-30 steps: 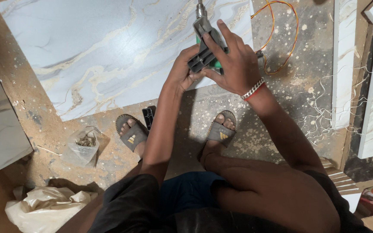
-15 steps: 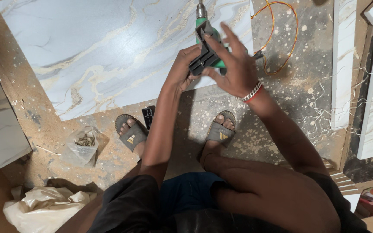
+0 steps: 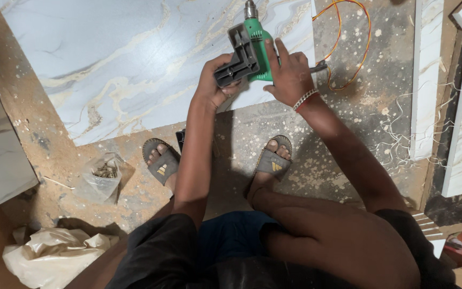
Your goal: The person uses a green corded drill to drive screws into metal brackets attached to a white marble-patterned panel. They position the brackets, align the drill, and fasten each screw while working on the floor.
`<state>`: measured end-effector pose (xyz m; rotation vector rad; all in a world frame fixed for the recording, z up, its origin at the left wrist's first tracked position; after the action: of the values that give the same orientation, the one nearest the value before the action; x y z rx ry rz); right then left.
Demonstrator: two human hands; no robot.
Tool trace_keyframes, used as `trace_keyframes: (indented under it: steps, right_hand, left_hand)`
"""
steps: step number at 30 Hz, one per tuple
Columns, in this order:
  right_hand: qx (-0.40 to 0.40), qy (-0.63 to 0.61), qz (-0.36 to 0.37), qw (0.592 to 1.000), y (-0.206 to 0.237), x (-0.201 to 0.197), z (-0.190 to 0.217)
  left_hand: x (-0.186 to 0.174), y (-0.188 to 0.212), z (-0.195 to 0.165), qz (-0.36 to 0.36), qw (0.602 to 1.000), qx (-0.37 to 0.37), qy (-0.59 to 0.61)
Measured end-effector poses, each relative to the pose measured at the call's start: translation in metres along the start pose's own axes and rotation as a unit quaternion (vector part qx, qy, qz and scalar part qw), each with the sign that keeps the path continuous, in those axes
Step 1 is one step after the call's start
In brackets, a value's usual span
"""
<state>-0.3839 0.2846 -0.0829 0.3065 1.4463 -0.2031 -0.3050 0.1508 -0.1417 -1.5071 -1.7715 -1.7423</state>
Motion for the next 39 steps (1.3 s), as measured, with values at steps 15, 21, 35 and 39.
trace_keyframes:
  steps: [15,21,35,39]
  right_hand:
    - [-0.026,-0.105,-0.472,0.875,0.080,-0.143,0.025]
    - [-0.033,-0.175,-0.372,0.911,0.074,-0.140,0.051]
    - [-0.076,-0.065,-0.351,0.931,0.090,-0.132,0.068]
    - [-0.059,-0.114,-0.381,0.916,0.093,-0.129,0.063]
  left_hand:
    - [-0.016,-0.005,-0.024,0.021,0.998,-0.007,0.063]
    - [-0.012,-0.014,-0.015,-0.070,0.997,0.003,0.045]
    - [-0.026,-0.011,-0.026,-0.132,0.989,0.053,0.050]
    - [-0.024,-0.009,-0.022,-0.130,0.989,0.014,0.070]
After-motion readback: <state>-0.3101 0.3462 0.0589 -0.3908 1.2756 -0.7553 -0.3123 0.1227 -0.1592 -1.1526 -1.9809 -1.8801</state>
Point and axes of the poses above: each hand's wrist, its own y-axis away from the middle knuckle, its own x-axis out of the palm, z = x × y, the point moved 8 cm from there along -y, towards the middle knuckle, and after that the axes turned 12 degrees about -x, right-handed, at the moved point
